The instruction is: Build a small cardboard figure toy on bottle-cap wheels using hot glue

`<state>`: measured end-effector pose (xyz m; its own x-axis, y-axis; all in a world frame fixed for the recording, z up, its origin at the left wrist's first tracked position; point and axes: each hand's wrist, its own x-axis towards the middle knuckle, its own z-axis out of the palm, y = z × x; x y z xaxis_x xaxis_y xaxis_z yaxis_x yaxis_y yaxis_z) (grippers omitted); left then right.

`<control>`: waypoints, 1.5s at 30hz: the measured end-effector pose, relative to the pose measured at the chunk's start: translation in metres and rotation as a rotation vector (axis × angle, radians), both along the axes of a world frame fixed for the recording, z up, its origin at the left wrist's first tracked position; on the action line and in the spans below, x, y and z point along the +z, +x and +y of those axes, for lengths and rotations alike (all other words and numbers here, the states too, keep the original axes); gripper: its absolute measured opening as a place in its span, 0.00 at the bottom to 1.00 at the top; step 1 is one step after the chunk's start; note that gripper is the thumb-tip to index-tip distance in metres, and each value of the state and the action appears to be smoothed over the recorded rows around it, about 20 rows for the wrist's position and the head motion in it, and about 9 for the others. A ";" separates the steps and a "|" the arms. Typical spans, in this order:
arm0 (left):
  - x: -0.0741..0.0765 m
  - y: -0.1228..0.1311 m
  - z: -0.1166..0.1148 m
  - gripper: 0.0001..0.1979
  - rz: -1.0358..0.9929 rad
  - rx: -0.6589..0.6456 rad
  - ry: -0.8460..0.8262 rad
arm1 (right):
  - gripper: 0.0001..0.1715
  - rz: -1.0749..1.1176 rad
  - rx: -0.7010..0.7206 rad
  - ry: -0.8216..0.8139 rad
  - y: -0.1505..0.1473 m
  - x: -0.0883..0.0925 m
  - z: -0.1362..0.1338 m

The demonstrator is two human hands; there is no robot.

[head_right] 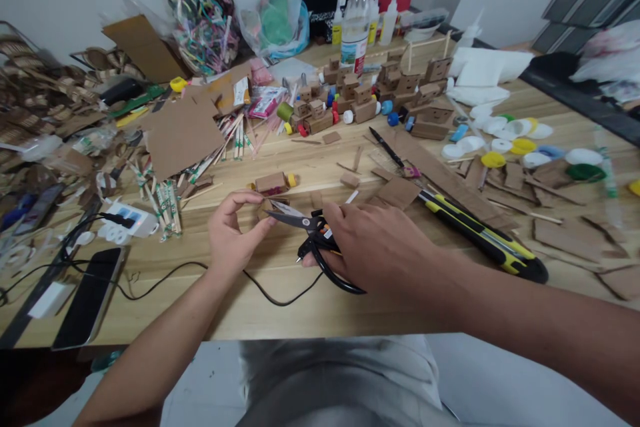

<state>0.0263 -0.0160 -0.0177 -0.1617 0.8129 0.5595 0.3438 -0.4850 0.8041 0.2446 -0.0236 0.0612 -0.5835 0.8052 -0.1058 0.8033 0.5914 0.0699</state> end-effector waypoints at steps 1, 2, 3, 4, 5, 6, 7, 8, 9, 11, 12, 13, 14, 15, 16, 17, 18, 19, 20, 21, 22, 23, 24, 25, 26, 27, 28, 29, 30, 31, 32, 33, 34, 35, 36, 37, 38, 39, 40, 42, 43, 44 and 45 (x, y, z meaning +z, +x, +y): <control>-0.001 0.000 0.000 0.10 0.014 0.012 0.012 | 0.16 -0.008 -0.019 -0.011 -0.002 0.001 0.000; -0.002 0.000 -0.001 0.09 0.024 0.021 0.024 | 0.16 -0.014 -0.037 -0.023 -0.003 0.001 -0.001; -0.003 0.001 -0.001 0.09 0.030 0.028 0.033 | 0.16 -0.016 -0.049 -0.035 -0.005 0.002 -0.001; -0.004 0.001 -0.001 0.09 0.032 0.033 0.041 | 0.16 -0.017 -0.056 -0.043 -0.006 0.002 -0.001; -0.005 0.001 -0.001 0.09 0.031 0.036 0.048 | 0.16 -0.024 -0.059 -0.050 -0.007 0.003 -0.001; -0.005 0.002 -0.001 0.09 0.028 0.039 0.054 | 0.16 -0.032 -0.056 -0.055 -0.009 0.003 -0.002; -0.005 0.002 -0.001 0.09 0.023 0.040 0.061 | 0.16 -0.039 -0.055 -0.054 -0.009 0.003 -0.002; -0.005 0.002 -0.001 0.09 0.018 0.042 0.069 | 0.16 -0.041 -0.053 -0.049 -0.010 0.002 -0.002; -0.005 0.002 -0.001 0.09 0.016 0.045 0.077 | 0.16 -0.037 -0.048 -0.044 -0.010 0.002 -0.002; -0.004 0.002 -0.001 0.09 0.016 0.050 0.092 | 0.16 -0.019 -0.033 -0.033 -0.010 0.000 -0.003; -0.004 0.002 -0.001 0.09 0.017 0.053 0.101 | 0.16 -0.019 -0.032 -0.031 -0.010 0.000 -0.003; -0.004 0.002 -0.001 0.09 0.017 0.057 0.109 | 0.15 -0.028 -0.038 -0.032 -0.010 0.000 -0.003; -0.004 0.001 -0.001 0.08 0.019 0.060 0.113 | 0.15 -0.037 -0.042 -0.035 -0.010 0.000 -0.003; -0.004 0.001 -0.001 0.08 0.023 0.062 0.117 | 0.14 -0.046 -0.046 -0.036 -0.011 0.001 -0.003; -0.004 0.001 -0.001 0.08 0.026 0.065 0.119 | 0.13 -0.053 -0.046 -0.036 -0.011 0.001 -0.003; -0.004 0.001 -0.002 0.08 0.030 0.064 0.121 | 0.13 -0.058 -0.043 -0.037 -0.012 0.001 -0.003; -0.004 0.001 -0.002 0.08 0.033 0.062 0.124 | 0.13 -0.064 -0.038 -0.035 -0.012 0.000 -0.003; -0.004 0.001 -0.002 0.08 0.034 0.060 0.130 | 0.13 -0.070 -0.030 -0.029 -0.012 -0.001 -0.003; -0.005 0.001 -0.002 0.08 0.033 0.058 0.137 | 0.13 -0.075 -0.019 -0.017 -0.011 -0.003 -0.002; -0.005 0.001 -0.002 0.09 0.034 0.059 0.143 | 0.14 -0.074 -0.006 0.000 -0.011 -0.004 -0.002; -0.005 0.001 -0.002 0.09 0.036 0.060 0.146 | 0.14 -0.067 0.009 0.018 -0.010 -0.006 -0.002; -0.005 0.001 -0.002 0.09 0.039 0.063 0.146 | 0.14 -0.058 0.022 0.031 -0.009 -0.008 -0.003; -0.005 0.001 -0.001 0.09 0.041 0.067 0.145 | 0.14 -0.053 0.026 0.034 -0.008 -0.010 -0.003; -0.004 0.001 -0.001 0.08 0.043 0.070 0.143 | 0.13 -0.048 0.022 0.030 -0.008 -0.011 -0.003; -0.004 0.000 -0.001 0.08 0.046 0.073 0.142 | 0.13 -0.039 0.013 0.026 -0.008 -0.011 -0.003; -0.004 0.000 -0.001 0.08 0.049 0.079 0.141 | 0.12 -0.026 0.007 0.027 -0.008 -0.011 -0.004; -0.004 0.000 -0.001 0.09 0.052 0.087 0.138 | 0.11 -0.010 0.003 0.031 -0.008 -0.010 -0.004; -0.004 0.000 -0.001 0.09 0.055 0.095 0.135 | 0.10 0.002 0.001 0.036 -0.009 -0.008 -0.004; -0.004 0.000 -0.001 0.09 0.056 0.102 0.131 | 0.10 0.006 -0.003 0.035 -0.010 -0.007 -0.004; -0.004 0.001 -0.002 0.09 0.055 0.108 0.127 | 0.10 0.002 -0.009 0.029 -0.011 -0.005 -0.005; -0.003 0.001 -0.002 0.09 0.053 0.114 0.124 | 0.10 -0.010 -0.018 0.020 -0.012 -0.002 -0.005; -0.003 0.001 -0.002 0.09 0.051 0.118 0.119 | 0.10 -0.025 -0.027 0.010 -0.014 0.000 -0.005; -0.003 0.001 -0.002 0.09 0.050 0.121 0.113 | 0.10 -0.038 -0.034 0.001 -0.015 0.001 -0.005; -0.003 0.001 -0.002 0.10 0.050 0.124 0.103 | 0.09 -0.050 -0.039 -0.009 -0.016 0.003 -0.004; -0.003 0.001 -0.002 0.10 0.052 0.128 0.095 | 0.09 -0.061 -0.046 -0.025 -0.017 0.004 -0.004; -0.003 0.001 -0.002 0.10 0.054 0.131 0.090 | 0.09 -0.071 -0.053 -0.047 -0.018 0.004 -0.004; -0.003 0.001 -0.002 0.10 0.057 0.132 0.092 | 0.09 -0.076 -0.061 -0.072 -0.018 0.004 -0.003; -0.003 0.001 -0.002 0.10 0.058 0.130 0.101 | 0.08 -0.070 -0.065 -0.090 -0.018 0.003 -0.003; -0.003 0.001 -0.002 0.09 0.059 0.126 0.117 | 0.08 -0.052 -0.065 -0.095 -0.017 0.001 -0.002; -0.003 0.000 -0.002 0.08 0.065 0.110 0.150 | 0.07 0.006 -0.045 -0.076 -0.016 -0.003 -0.001; -0.003 0.000 -0.003 0.08 0.071 0.100 0.161 | 0.07 0.028 -0.037 -0.065 -0.015 -0.005 0.000; -0.003 0.000 -0.003 0.08 0.078 0.094 0.168 | 0.08 0.039 -0.033 -0.059 -0.014 -0.006 0.000; -0.003 0.000 -0.003 0.08 0.085 0.091 0.171 | 0.08 0.037 -0.037 -0.063 -0.014 -0.005 0.000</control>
